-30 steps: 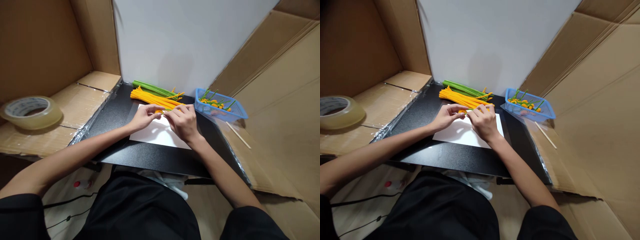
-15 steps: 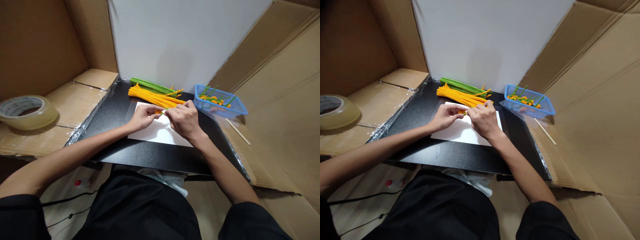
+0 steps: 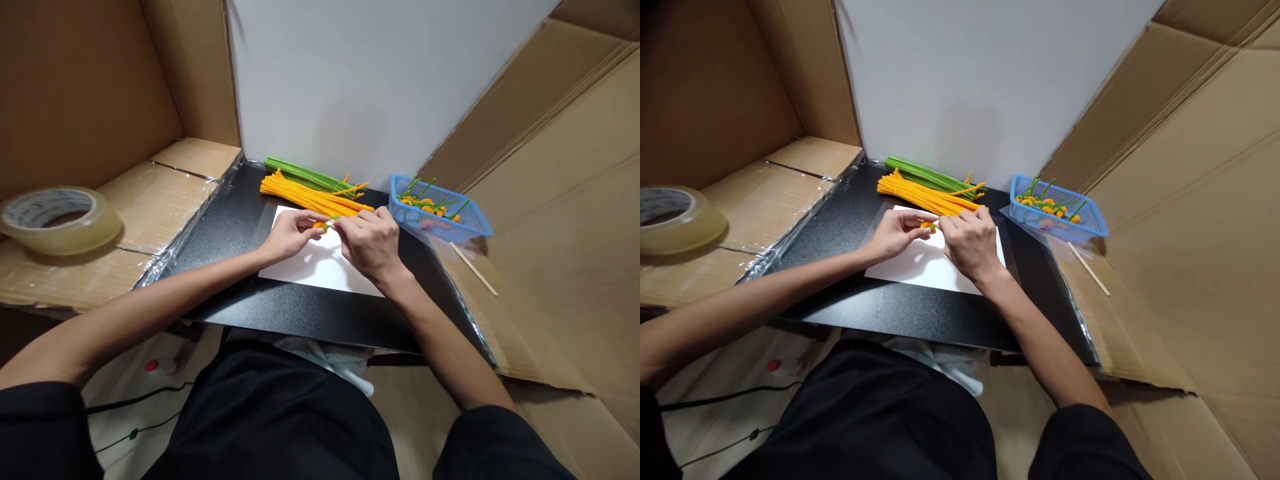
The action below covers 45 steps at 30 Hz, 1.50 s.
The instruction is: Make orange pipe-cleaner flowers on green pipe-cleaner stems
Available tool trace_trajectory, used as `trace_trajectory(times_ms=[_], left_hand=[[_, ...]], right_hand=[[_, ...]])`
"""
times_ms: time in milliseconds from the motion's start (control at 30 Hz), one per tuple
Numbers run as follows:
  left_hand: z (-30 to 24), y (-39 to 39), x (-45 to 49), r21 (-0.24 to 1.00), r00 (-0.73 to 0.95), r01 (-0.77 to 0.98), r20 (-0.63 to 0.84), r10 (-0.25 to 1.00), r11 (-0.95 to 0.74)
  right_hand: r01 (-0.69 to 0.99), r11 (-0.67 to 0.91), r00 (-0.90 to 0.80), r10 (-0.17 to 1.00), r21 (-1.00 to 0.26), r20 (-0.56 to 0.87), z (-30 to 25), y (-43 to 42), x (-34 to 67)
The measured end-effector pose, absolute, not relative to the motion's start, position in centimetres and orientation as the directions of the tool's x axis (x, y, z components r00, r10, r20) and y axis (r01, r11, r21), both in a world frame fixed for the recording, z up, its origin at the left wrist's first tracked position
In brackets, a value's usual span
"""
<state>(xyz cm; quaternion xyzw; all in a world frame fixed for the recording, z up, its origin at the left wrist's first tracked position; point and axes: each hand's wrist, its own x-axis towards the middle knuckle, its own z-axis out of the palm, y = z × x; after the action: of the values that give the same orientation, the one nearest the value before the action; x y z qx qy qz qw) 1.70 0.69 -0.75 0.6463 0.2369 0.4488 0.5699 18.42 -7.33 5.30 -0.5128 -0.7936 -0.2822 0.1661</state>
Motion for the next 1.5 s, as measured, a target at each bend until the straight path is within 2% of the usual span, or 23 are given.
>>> trace_trajectory(times_ms=[67, 100, 200, 267, 333, 400, 533, 633, 767, 900, 1033, 1100, 1233, 1333, 1400, 1500], left_hand=[[-0.6, 0.8, 1.4, 0.936, 0.501, -0.215, 0.351, 0.791, -0.28], [-0.5, 0.8, 1.3, 0.93, 0.504, -0.233, 0.367, 0.782, -0.286], [-0.4, 1.1, 1.1, 0.922, 0.476, -0.311, 0.362, 0.802, -0.231], [-0.4, 1.4, 1.2, 0.917, 0.457, -0.363, 0.33, 0.826, -0.165], [-0.4, 1.5, 1.2, 0.904, 0.452, -0.416, 0.296, 0.842, -0.094], [-0.4, 1.4, 1.3, 0.887, 0.469, -0.462, 0.263, 0.843, -0.02], [-0.3, 0.9, 1.3, 0.888, 0.605, -0.443, 0.194, 0.772, 0.124], [-0.3, 0.6, 1.3, 0.889, 0.657, -0.421, 0.16, 0.737, 0.183], [-0.3, 0.4, 1.5, 0.864, 0.644, -0.449, 0.137, 0.753, 0.227], [-0.4, 0.3, 1.5, 0.862, 0.644, -0.455, 0.146, 0.751, 0.222], [-0.8, 0.4, 1.4, 0.885, 0.619, -0.445, 0.191, 0.761, 0.139], [-1.0, 0.5, 1.4, 0.896, 0.617, -0.433, 0.215, 0.757, 0.098], [-0.7, 0.4, 1.3, 0.915, 0.624, -0.401, 0.232, 0.747, 0.051], [-0.3, -0.1, 1.4, 0.926, 0.622, -0.377, 0.228, 0.749, 0.03], [-0.2, -0.2, 1.4, 0.928, 0.62, -0.373, 0.231, 0.75, 0.022], [-0.2, 0.1, 1.4, 0.919, 0.602, -0.394, 0.242, 0.761, 0.019]], right_hand=[[0.921, 0.368, -0.372, 0.734, 0.128, 0.568, 5.6, -7.5, 18.6], [0.919, 0.395, -0.325, 0.747, 0.007, 0.579, 5.7, -7.4, 19.0], [0.797, 0.379, -0.065, 0.828, -0.471, 0.556, 6.0, -6.8, 20.7], [0.601, 0.297, 0.075, 0.903, -0.742, 0.422, 5.8, -6.1, 21.9], [0.378, 0.18, 0.003, 0.981, -0.908, 0.196, 5.2, -5.3, 22.3], [0.252, 0.127, -0.076, 0.991, -0.959, 0.112, 4.3, -4.9, 21.8], [0.176, 0.292, -0.001, 0.955, -0.94, 0.296, 3.1, -4.9, 19.8], [0.157, 0.336, 0.002, 0.94, -0.929, 0.341, 2.8, -5.2, 19.0], [0.221, 0.385, 0.021, 0.917, -0.896, 0.399, 2.8, -5.6, 19.0], [0.314, 0.457, 0.074, 0.862, -0.832, 0.501, 2.5, -5.8, 19.0], [0.391, 0.475, 0.068, 0.839, -0.788, 0.539, 2.3, -5.8, 19.0], [0.455, 0.521, 0.027, 0.802, -0.722, 0.596, 2.4, -5.8, 19.1], [0.633, 0.614, -0.1, 0.668, -0.471, 0.737, 2.8, -6.2, 19.3], [0.707, 0.634, -0.193, 0.599, -0.313, 0.777, 2.9, -6.4, 19.5], [0.716, 0.644, -0.228, 0.579, -0.268, 0.783, 2.9, -6.3, 19.5], [0.696, 0.642, -0.194, 0.601, -0.323, 0.776, 2.8, -6.1, 19.5]])
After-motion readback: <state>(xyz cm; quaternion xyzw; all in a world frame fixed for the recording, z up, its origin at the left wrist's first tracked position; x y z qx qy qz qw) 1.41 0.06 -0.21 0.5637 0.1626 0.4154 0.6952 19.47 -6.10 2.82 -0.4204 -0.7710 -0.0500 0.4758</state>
